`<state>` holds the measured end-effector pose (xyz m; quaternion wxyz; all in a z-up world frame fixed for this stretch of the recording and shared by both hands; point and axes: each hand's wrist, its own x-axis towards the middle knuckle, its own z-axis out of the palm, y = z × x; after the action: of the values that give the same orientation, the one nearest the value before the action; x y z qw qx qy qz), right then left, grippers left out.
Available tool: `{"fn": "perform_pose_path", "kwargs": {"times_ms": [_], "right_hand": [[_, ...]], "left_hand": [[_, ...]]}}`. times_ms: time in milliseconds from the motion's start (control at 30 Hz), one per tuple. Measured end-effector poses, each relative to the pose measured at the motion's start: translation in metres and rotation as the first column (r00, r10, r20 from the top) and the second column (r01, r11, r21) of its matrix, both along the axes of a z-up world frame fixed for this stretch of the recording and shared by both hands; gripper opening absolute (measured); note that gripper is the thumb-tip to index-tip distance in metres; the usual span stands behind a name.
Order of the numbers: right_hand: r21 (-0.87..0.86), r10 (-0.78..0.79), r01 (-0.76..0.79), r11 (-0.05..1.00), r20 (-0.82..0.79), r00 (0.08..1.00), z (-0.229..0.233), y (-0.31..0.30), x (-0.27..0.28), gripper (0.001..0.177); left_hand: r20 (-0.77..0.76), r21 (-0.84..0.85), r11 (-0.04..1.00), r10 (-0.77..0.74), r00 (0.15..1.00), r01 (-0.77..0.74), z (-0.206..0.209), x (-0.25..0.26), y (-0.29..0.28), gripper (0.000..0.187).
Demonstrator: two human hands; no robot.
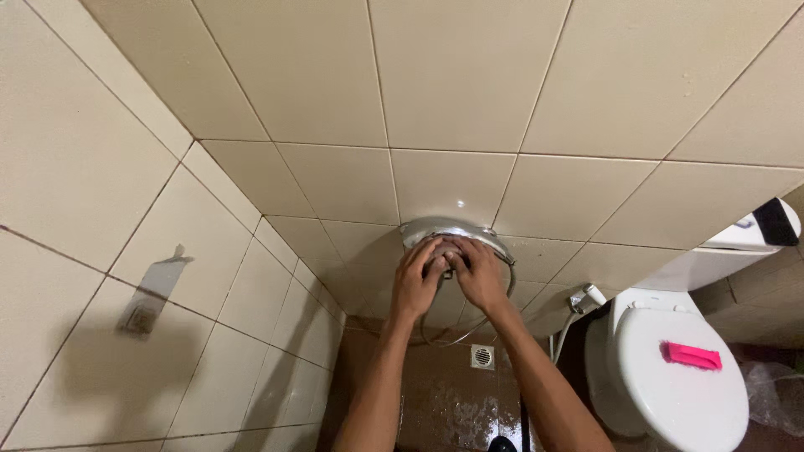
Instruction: The person wipes a chrome shower faucet and shower head by hand with a cloth.
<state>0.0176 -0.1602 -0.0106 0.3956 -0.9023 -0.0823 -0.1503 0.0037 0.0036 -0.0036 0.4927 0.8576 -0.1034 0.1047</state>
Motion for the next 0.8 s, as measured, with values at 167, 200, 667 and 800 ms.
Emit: {"fn": "perform_pose_path", "kwargs": {"times_ms": [167, 200, 667, 800], "right_hand": [[0.033, 0.000, 0.002, 0.999, -0.068, 0.998, 0.003, 0.001, 0.004, 0.041], [0.059, -0.002, 0.006, 0.998, -0.056, 0.998, 0.003, 0.001, 0.001, 0.042], [0.181, 0.097, -0.085, 0.980, -0.054, 0.994, 0.016, -0.005, -0.028, 0.034], [0.009, 0.150, -0.151, 0.989, 0.075, 0.986, 0.023, -0.006, -0.008, 0.033]], "left_hand": [[-0.001, -0.046, 0.998, 0.041, 0.999, -0.041, 0.005, 0.001, -0.005, 0.039], [-0.020, -0.059, 0.997, 0.049, 0.999, -0.051, 0.006, -0.003, -0.006, 0.038], [0.097, -0.029, 0.992, 0.122, 0.988, -0.120, 0.000, -0.039, -0.019, 0.041], [-0.070, -0.208, 0.973, 0.083, 0.994, -0.095, 0.004, -0.022, -0.015, 0.043]]}}
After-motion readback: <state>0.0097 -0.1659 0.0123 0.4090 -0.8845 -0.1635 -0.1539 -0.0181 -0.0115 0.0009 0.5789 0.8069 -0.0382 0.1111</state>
